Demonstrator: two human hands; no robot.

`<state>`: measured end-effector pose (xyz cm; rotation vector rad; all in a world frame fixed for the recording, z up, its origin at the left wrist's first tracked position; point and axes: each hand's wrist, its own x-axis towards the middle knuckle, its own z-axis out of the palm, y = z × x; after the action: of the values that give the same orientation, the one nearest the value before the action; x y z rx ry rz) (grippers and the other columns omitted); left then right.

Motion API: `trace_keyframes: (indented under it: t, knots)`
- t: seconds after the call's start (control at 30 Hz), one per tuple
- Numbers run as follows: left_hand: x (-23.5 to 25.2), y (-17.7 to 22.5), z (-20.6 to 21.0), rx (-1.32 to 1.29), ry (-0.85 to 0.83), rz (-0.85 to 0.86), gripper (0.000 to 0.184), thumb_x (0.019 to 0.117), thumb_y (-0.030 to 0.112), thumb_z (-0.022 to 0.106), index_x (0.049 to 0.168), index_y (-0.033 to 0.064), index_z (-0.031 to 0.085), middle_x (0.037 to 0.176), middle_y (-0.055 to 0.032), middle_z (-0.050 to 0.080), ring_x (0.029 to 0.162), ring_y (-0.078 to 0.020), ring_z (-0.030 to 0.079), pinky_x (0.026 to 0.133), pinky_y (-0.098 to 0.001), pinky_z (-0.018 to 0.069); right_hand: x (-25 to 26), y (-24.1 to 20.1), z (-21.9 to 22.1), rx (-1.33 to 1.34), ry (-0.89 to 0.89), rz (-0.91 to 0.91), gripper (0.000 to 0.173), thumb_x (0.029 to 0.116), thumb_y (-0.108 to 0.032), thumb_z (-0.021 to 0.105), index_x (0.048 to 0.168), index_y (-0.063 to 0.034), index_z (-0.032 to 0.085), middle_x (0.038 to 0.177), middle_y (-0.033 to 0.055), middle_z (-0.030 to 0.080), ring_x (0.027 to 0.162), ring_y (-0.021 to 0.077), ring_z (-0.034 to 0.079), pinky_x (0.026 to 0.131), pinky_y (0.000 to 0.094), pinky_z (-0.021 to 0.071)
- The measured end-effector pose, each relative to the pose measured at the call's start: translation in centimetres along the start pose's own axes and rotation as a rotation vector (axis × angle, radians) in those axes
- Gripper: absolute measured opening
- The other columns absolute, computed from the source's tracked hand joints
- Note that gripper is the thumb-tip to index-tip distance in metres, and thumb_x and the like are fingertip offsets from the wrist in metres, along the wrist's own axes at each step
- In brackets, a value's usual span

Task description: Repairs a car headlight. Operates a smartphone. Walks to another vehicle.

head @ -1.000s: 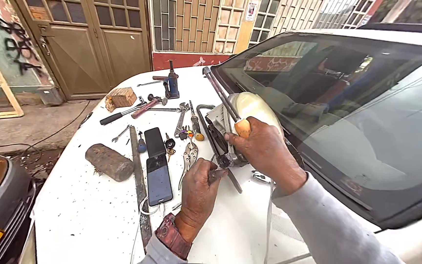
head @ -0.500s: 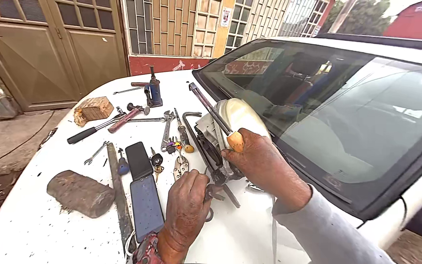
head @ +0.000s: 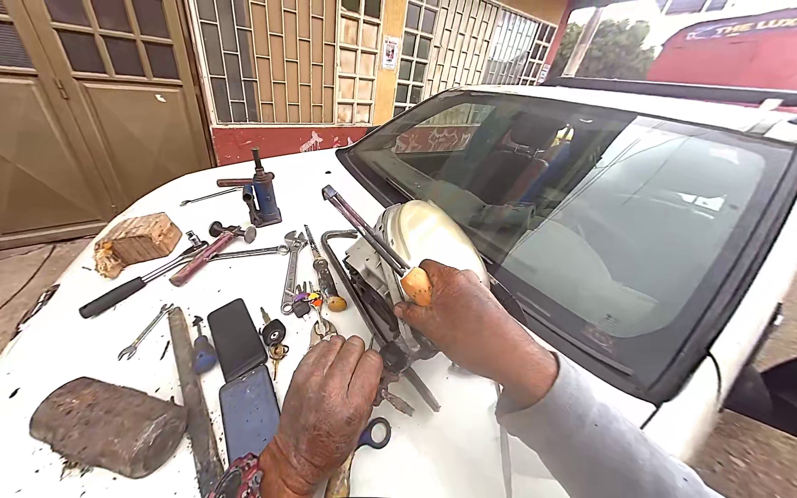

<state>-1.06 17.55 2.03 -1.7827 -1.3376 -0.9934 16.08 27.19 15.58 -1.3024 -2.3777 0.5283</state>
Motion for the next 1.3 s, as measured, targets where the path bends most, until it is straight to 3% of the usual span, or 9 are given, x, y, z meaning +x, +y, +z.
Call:
trace_keyframes:
  t: [0.13,0.2,0.27,0.37,0.5,0.67,0.93,1.1,1.3]
  knots:
    - [-0.1,0.3,-0.3,-0.027,-0.071,-0.075,0.031,0.0989,0.04,0.062,0.086,0.0118,0.066,0.078,-0.0028,0.061,0.07,-0.0195,0.063,0.06,-0.0334,0.0541,-0.1,0.0,0.1,0.015,-0.004,0.0,0.029,0.0874,-0.039,0.08,0.096,-0.0181,0.061,0.072,-0.0007,0.063,0.063,0.0142,0.064,0.056,0.0373,0.0545]
    - [-0.9,1.3,-0.6,-0.163,-0.086,-0.278,0.036,0.095,0.049,0.067,0.085,0.014,0.068,0.077,0.0017,0.061,0.07,-0.0124,0.063,0.06,-0.0287,0.0542,-0.3,-0.1,0.1,0.024,-0.008,0.0,0.03,0.0876,-0.039,0.08,0.097,-0.0174,0.062,0.073,0.0002,0.064,0.065,0.0151,0.064,0.057,0.0384,0.0549]
    - [-1.5,3.3,-1.5,-0.498,-0.068,-0.643,0.027,0.0893,0.041,0.078,0.089,0.0144,0.072,0.078,0.006,0.065,0.065,-0.0042,0.061,0.058,-0.0221,0.0541,-0.3,-0.1,0.1,0.028,-0.008,0.0,0.03,0.0876,-0.039,0.08,0.098,-0.017,0.062,0.073,0.0004,0.064,0.065,0.0159,0.065,0.058,0.0391,0.0554]
    - [-0.7,6.2,-2.8,-1.132,-0.019,-1.256,0.01,0.0908,0.008,0.076,0.096,0.0001,0.073,0.07,-0.0103,0.066,0.048,-0.0148,0.056,0.042,-0.0278,0.0478,-0.4,0.0,0.2,0.028,0.005,-0.008,0.03,0.0873,-0.038,0.08,0.097,-0.017,0.062,0.073,0.0008,0.064,0.064,0.0166,0.065,0.057,0.04,0.0548]
    - [0.2,7.4,-2.4,-1.43,0.008,-1.512,0.014,0.0945,0.002,0.07,0.105,-0.0057,0.071,0.083,-0.0199,0.068,0.053,-0.0195,0.059,0.044,-0.0301,0.0506,-0.3,-0.1,0.2,0.019,0.009,-0.021,0.031,0.0865,-0.038,0.082,0.096,-0.016,0.062,0.072,0.0021,0.063,0.063,0.0179,0.064,0.056,0.0413,0.0548]
    - [0.8,7.4,-1.7,-1.414,0.083,-1.51,0.013,0.0922,0.005,0.073,0.097,-0.0064,0.069,0.075,-0.0184,0.066,0.054,-0.0189,0.059,0.046,-0.0291,0.0506,-0.4,0.0,0.1,0.044,0.011,-0.026,0.031,0.0864,-0.037,0.082,0.096,-0.0154,0.062,0.072,0.0028,0.063,0.062,0.0188,0.064,0.055,0.0419,0.054]
    - [1.0,5.3,-2.1,-1.446,-0.061,-1.42,0.012,0.0904,0.002,0.073,0.097,-0.0068,0.068,0.08,-0.0194,0.068,0.056,-0.0183,0.061,0.049,-0.0288,0.0523,-0.4,0.0,-0.1,0.022,0.002,-0.032,0.029,0.0874,-0.036,0.08,0.098,-0.0155,0.062,0.073,0.0029,0.064,0.065,0.0189,0.065,0.057,0.0426,0.0549]
    - [0.0,4.1,-1.4,-1.433,-0.141,-1.215,0.017,0.0908,0.009,0.076,0.098,-0.0048,0.068,0.081,-0.0172,0.068,0.059,-0.0183,0.062,0.052,-0.0297,0.0542,-0.2,0.1,-0.2,0.028,-0.012,-0.031,0.03,0.087,-0.037,0.08,0.097,-0.0157,0.063,0.074,0.0025,0.064,0.066,0.0186,0.065,0.059,0.0425,0.0551]
    - [-1.2,4.3,0.2,-1.243,-0.052,-0.951,0.018,0.0898,0.015,0.079,0.093,-0.0002,0.07,0.074,-0.0106,0.065,0.055,-0.0172,0.059,0.05,-0.0299,0.0523,-0.1,0.2,0.0,0.03,-0.004,-0.026,0.029,0.0873,-0.038,0.079,0.097,-0.0166,0.063,0.075,0.0015,0.064,0.067,0.0176,0.065,0.06,0.042,0.0556]
